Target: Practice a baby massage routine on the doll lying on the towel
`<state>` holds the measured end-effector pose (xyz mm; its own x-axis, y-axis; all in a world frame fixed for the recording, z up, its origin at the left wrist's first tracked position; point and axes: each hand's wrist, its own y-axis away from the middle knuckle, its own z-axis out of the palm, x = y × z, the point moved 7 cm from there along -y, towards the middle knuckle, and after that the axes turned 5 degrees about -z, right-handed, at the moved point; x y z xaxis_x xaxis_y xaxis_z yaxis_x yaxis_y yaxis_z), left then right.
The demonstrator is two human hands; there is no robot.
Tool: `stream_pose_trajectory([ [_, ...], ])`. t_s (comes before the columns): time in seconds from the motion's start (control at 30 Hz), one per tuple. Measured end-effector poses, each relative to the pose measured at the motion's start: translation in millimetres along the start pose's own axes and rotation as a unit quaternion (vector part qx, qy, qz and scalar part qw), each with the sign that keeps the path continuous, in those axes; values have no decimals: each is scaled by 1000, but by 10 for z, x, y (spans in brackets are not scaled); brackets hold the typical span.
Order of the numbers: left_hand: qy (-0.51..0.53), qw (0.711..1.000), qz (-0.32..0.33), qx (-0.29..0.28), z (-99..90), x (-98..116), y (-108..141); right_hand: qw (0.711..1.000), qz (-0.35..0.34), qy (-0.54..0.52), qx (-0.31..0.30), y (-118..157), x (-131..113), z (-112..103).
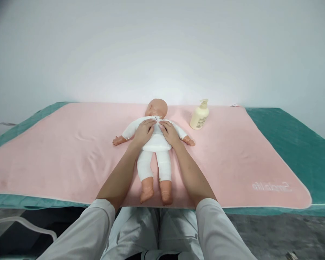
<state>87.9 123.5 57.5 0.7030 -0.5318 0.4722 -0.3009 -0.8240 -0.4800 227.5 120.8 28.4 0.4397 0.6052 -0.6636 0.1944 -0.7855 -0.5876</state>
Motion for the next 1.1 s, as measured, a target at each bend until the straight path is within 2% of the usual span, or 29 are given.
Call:
stream_pose_trajectory([
  [0.13,47,997,8,61,-179,52,168,997,-8,4,76,73,-79,-155],
  [0.27,94,993,29,60,-286,142,321,990,-21,33,133,204,-246,-306],
  [0.37,121,990,57,39,-295,183,391,993,-21,6,118,344,-359,-300],
  [0.53,133,987,94,-10,-240,256,456,996,-39,-62,51,537,-502,-171],
  [0.67,127,985,112,-43,-207,336,473,998,-42,-51,25,556,-514,-113],
  [0.8,97,988,95,-72,-164,351,458,998,-50,-34,9,529,-483,-74],
  [1.0,77,989,88,-89,-110,328,452,999,-37,-34,-5,524,-419,-37],
  [1.1,82,991,85,-60,-110,289,454,998,-24,-57,8,533,-409,-57],
])
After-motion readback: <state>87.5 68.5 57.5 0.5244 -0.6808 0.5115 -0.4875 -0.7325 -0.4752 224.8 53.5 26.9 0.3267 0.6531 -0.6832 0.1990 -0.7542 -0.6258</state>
